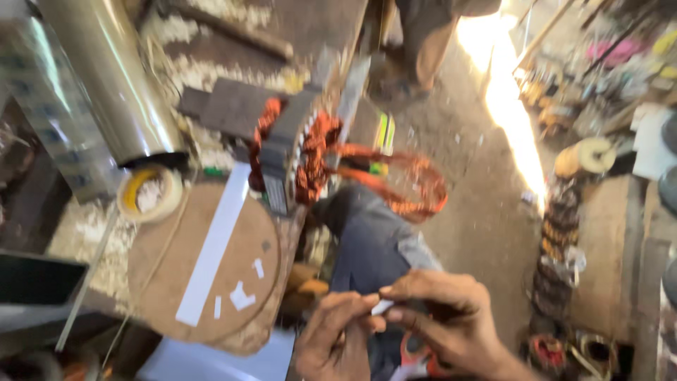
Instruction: The person winds copper wire around a motor stator core, inserting small white insulating strips between layers. They use scissors to cut the strips and a screwdriver to adjust the wire placement.
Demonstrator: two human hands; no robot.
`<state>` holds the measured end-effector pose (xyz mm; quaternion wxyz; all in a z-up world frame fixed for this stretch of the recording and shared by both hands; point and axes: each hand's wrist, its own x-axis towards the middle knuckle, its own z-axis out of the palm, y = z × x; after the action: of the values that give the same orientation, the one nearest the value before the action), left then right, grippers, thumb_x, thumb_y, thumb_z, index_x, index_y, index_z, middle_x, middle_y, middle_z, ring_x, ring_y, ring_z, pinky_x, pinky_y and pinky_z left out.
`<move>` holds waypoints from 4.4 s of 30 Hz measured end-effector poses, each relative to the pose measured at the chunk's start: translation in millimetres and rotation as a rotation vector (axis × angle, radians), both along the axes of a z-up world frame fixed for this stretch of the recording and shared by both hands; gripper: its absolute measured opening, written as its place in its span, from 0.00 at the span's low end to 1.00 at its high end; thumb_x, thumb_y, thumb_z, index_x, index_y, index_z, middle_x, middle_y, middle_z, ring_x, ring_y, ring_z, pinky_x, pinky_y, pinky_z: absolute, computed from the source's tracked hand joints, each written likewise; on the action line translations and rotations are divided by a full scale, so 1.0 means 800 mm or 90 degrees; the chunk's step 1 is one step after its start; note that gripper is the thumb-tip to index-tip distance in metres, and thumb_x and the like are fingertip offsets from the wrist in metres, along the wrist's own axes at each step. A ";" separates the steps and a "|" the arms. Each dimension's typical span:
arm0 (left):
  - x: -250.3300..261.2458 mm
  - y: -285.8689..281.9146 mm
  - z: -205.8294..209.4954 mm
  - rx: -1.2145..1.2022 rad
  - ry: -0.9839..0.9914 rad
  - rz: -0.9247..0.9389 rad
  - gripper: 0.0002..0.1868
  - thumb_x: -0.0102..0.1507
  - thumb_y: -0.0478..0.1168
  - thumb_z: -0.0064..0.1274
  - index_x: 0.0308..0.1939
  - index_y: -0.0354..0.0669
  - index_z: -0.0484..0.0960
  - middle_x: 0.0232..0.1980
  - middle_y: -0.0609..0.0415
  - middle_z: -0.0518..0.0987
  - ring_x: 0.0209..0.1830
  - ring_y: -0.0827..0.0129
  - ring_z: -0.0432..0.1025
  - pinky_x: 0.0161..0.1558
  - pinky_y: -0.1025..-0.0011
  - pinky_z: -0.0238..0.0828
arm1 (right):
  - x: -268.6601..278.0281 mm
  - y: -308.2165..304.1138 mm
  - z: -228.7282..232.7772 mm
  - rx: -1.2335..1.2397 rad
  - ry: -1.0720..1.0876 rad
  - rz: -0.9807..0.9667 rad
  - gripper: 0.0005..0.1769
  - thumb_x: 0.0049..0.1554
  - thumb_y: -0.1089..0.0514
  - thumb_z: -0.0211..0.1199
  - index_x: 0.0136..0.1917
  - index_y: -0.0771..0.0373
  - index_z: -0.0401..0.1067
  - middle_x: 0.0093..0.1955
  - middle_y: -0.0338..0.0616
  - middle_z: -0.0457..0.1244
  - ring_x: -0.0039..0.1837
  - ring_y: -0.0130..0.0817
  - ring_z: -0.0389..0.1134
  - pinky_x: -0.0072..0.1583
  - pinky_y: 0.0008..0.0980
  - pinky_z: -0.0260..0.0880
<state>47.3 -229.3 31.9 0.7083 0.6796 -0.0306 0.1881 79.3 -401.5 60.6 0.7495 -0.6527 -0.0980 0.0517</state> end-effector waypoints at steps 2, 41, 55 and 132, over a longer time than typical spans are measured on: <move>0.010 0.001 -0.003 0.040 -0.032 0.013 0.14 0.60 0.18 0.55 0.45 0.35 0.84 0.42 0.48 0.82 0.34 0.73 0.80 0.38 0.77 0.82 | 0.007 0.006 -0.004 -0.002 -0.082 -0.011 0.13 0.51 0.76 0.71 0.50 0.71 0.81 0.46 0.51 0.74 0.47 0.33 0.76 0.46 0.28 0.77; 0.264 0.134 0.063 0.030 0.088 -0.153 0.09 0.66 0.30 0.59 0.51 0.34 0.85 0.40 0.58 0.84 0.37 0.82 0.75 0.38 0.82 0.72 | 0.188 0.059 0.058 -0.519 -0.568 -0.176 0.11 0.53 0.64 0.74 0.51 0.65 0.80 0.50 0.46 0.70 0.50 0.38 0.72 0.50 0.35 0.73; 0.273 0.136 0.068 -0.023 0.180 -0.236 0.11 0.64 0.31 0.61 0.50 0.32 0.85 0.36 0.57 0.85 0.29 0.83 0.74 0.29 0.83 0.71 | 0.176 0.070 0.072 -0.602 -0.522 -0.174 0.09 0.52 0.62 0.74 0.46 0.63 0.78 0.49 0.43 0.69 0.49 0.39 0.71 0.49 0.38 0.72; 0.239 0.182 0.137 0.562 -0.128 -0.156 0.13 0.67 0.25 0.56 0.53 0.42 0.85 0.54 0.49 0.84 0.52 0.66 0.81 0.51 0.72 0.81 | 0.128 0.086 0.030 -0.527 -0.447 -0.187 0.32 0.60 0.74 0.57 0.77 0.69 0.59 0.67 0.59 0.64 0.54 0.48 0.73 0.52 0.41 0.76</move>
<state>238.1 -83.7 141.4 0.3624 0.8857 -0.2561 0.1369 182.0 -332.8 84.5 0.3523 -0.8772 -0.2215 -0.2394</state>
